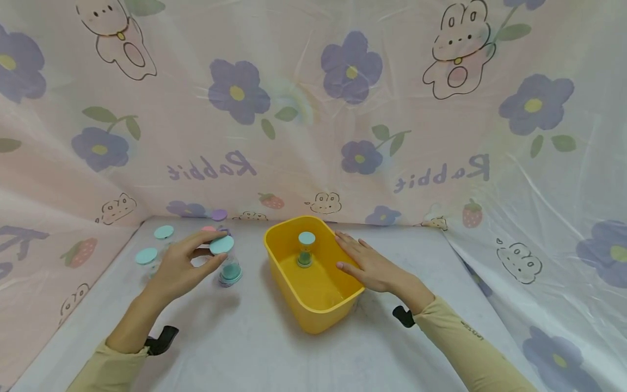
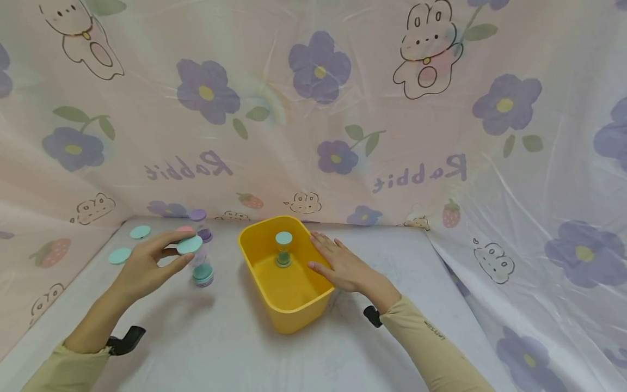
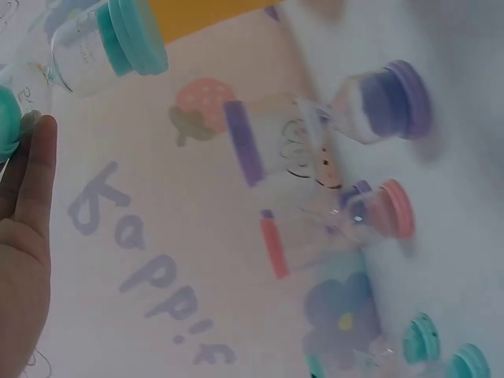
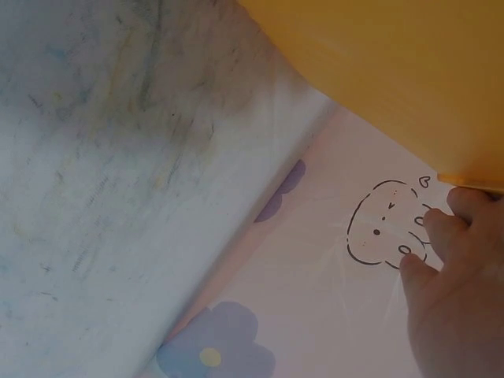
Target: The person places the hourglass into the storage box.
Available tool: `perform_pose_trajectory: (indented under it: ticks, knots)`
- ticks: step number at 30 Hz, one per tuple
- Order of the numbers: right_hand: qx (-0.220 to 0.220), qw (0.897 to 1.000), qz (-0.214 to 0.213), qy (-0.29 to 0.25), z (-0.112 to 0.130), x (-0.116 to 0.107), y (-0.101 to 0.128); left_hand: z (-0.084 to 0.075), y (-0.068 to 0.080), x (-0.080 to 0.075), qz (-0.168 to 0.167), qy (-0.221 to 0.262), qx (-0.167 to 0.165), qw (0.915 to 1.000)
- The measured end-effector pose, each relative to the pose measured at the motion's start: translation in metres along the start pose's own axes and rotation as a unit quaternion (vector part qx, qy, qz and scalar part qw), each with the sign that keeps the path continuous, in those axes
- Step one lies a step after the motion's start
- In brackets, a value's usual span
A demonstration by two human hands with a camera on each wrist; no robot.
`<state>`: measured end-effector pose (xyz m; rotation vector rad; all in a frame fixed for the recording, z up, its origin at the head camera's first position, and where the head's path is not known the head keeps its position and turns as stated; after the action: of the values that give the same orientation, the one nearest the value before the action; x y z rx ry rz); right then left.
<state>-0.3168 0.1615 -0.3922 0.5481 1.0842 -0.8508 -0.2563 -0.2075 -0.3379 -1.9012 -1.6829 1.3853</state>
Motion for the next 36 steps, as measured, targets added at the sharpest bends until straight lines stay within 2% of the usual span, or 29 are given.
perform_pose_trajectory:
  ticks: [7, 12, 20, 27, 36]
  knots:
    - [-0.001, 1.000, 0.000, 0.000, 0.000, 0.000, 0.000, -0.009, -0.025, 0.009, 0.009, 0.031, 0.014, 0.9994]
    - [0.000, 1.000, 0.001, 0.000, 0.000, 0.000, 0.000, -0.017, -0.041, 0.015, 0.002, 0.044, 0.030, 0.9986]
    - [-0.002, 1.000, -0.002, 0.000, 0.001, 0.000, 0.000, -0.026, -0.066, 0.034, 0.018, 0.074, 0.063, 0.9951]
    - [0.002, 1.000, 0.002, 0.003, 0.000, 0.000, 0.000, -0.027, -0.082, 0.053, 0.036, 0.092, 0.054, 0.9937]
    - [-0.021, 1.000, -0.006, 0.010, 0.000, 0.000, 0.000, -0.023, -0.097, 0.081, 0.072, 0.070, 0.039, 0.9941]
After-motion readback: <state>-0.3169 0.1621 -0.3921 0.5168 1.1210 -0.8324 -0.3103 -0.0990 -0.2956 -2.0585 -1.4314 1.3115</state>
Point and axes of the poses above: each hand's wrist, its own y-axis away from the middle knuckle, its own x-axis out of the palm, z = x × y, the point moved 7 cm from there along -y, towards the middle knuckle, and after that the axes turned 2 degrees about x, right-handed, at the moved point
